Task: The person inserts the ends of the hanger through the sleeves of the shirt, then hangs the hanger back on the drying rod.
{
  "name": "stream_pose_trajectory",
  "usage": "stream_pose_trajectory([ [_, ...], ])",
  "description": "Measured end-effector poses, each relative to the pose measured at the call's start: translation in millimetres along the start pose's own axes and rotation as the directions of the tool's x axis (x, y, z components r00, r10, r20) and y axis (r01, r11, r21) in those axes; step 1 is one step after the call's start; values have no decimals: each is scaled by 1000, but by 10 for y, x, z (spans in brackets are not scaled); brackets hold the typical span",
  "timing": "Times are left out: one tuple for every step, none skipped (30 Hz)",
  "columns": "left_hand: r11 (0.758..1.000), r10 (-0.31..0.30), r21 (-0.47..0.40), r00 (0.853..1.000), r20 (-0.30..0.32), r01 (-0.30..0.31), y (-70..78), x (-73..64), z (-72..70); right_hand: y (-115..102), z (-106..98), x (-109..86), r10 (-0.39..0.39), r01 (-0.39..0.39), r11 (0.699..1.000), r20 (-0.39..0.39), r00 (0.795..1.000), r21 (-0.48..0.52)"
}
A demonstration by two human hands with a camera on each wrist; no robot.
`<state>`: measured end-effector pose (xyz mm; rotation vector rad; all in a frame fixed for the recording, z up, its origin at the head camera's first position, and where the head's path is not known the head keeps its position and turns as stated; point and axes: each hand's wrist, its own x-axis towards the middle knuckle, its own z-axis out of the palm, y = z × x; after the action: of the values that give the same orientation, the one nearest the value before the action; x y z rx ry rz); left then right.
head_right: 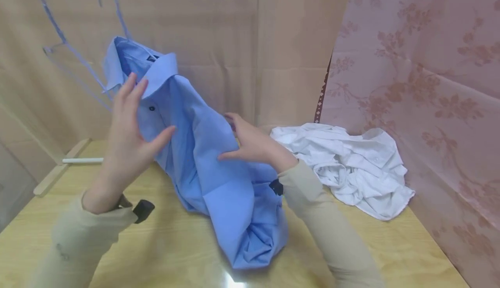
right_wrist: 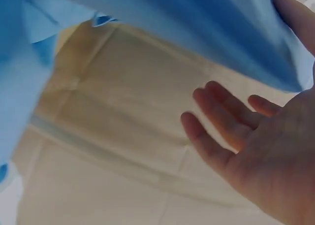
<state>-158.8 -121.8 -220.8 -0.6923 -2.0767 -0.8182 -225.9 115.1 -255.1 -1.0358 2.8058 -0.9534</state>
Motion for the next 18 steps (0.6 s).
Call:
stream_pose_trajectory([
  [999, 48, 9, 999, 16, -48, 22, -62, 45, 33, 10, -25, 15, -15, 1000, 5, 1000, -11],
  [996, 87, 17, 995, 42, -88, 44, -123, 90, 70, 24, -45, 27, -27, 1000, 12, 1000, -16],
  [992, 122, 29, 990, 70, -125, 58, -179, 142, 114, 45, -66, 37, -36, 999, 15, 999, -16],
  [987, 147, 43, 984, 104, -152, 71, -235, 194, 153, 67, -87, 50, -50, 999, 18, 999, -23],
  [983, 165, 52, 977, 137, -174, 77, -288, 250, 195, 91, -105, 55, -55, 998, 17, 998, -33],
  [979, 180, 61, 969, 170, -193, 84, -338, 304, 243, 119, -121, 56, -55, 997, 14, 998, -46],
  [975, 193, 71, 961, 200, -210, 89, -387, 359, 290, 148, -136, 58, -57, 997, 8, 998, -58],
  [970, 205, 81, 949, 238, -229, 91, -438, 411, 336, 179, -148, 63, -62, 996, 2, 998, -69],
  [965, 215, 86, 934, 287, -249, 89, -488, 463, 380, 209, -161, 72, -72, 994, -2, 997, -88],
  [960, 221, 85, 912, 345, -265, 89, -539, 510, 426, 237, -173, 90, -90, 988, -1, 996, -122],
  [956, 223, 85, 885, 408, -280, 88, -591, 558, 467, 262, -186, 106, -105, 983, 2, 994, -150],
  [954, 215, 84, 852, 477, -288, 87, -643, 604, 514, 287, -199, 126, -123, 976, 7, 992, -182],
  [951, 207, 85, 814, 542, -298, 83, -696, 651, 560, 310, -210, 151, -144, 966, 13, 989, -215],
  [948, 196, 86, 772, 605, -308, 77, -744, 695, 602, 329, -221, 180, -168, 954, 24, 983, -248],
  [947, 182, 81, 728, 661, -310, 71, -786, 737, 644, 347, -233, 205, -187, 943, 36, 978, -276],
  [945, 172, 78, 689, 704, -317, 61, -823, 782, 692, 367, -242, 230, -206, 933, 48, 972, -295],
  [943, 166, 76, 654, 738, -325, 49, -855, 827, 732, 385, -253, 252, -223, 927, 59, 966, -302],
  [940, 160, 74, 621, 767, -334, 36, -881, 868, 776, 404, -260, 273, -241, 923, 68, 960, -300],
])
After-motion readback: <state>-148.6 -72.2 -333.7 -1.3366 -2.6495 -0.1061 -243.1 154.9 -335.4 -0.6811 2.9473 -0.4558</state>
